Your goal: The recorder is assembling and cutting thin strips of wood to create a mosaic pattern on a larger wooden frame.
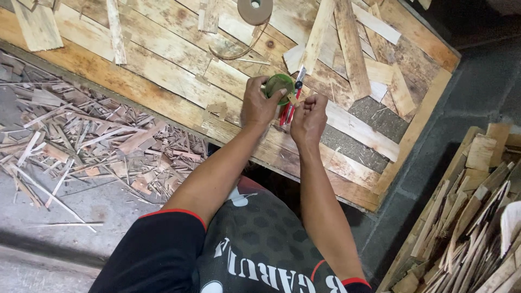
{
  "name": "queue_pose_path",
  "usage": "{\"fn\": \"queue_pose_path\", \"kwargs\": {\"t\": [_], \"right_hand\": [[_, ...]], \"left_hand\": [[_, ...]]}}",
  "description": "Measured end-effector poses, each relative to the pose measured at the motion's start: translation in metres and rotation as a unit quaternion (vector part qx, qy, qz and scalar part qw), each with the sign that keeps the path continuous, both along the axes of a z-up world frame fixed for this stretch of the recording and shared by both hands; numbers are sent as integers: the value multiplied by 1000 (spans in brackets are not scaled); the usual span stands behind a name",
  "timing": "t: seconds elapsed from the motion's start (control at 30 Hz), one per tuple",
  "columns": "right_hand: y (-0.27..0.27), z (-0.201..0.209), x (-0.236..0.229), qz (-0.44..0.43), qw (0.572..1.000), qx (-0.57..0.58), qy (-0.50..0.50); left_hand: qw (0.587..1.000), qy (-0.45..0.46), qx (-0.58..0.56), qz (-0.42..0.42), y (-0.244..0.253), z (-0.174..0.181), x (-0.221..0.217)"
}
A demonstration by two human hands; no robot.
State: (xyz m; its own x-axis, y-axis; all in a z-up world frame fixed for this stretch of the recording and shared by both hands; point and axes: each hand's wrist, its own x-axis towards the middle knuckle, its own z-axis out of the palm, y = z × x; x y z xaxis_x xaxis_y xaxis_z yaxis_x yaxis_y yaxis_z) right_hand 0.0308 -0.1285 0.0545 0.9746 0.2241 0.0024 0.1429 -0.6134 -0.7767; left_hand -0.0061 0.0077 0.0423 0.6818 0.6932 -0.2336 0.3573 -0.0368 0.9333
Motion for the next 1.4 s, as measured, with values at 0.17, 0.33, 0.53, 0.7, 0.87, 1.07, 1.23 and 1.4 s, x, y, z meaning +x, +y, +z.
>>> {"fn": "queue_pose_path", "kwargs": {"t": [0.17,0.33,0.53,0.7,0.87,1.07,1.23,1.4], "right_hand": [[2,2,2,12,995,90,32],[3,-5,7,59,990,127,29],[8,-5,9,48,992,109,51],[10,-3,10,59,988,135,50],[11,-5,11,49,991,110,51],[16,2,8,34,999,22,21],[19,6,8,42,999,-10,-7],[18,5,8,51,998,-26,-17]], "left_hand": [[997,-27,72,-29,6,-5,-8],[983,-83,117,-114,16,-5,-2],[986,19,-99,-136,29,18,7],[982,5,-123,-142,33,11,8],[979,-21,-145,-143,32,-7,9],[985,-22,-81,-150,28,1,9],[989,-6,12,-148,22,4,10],[987,-12,84,-135,18,6,6]]}}
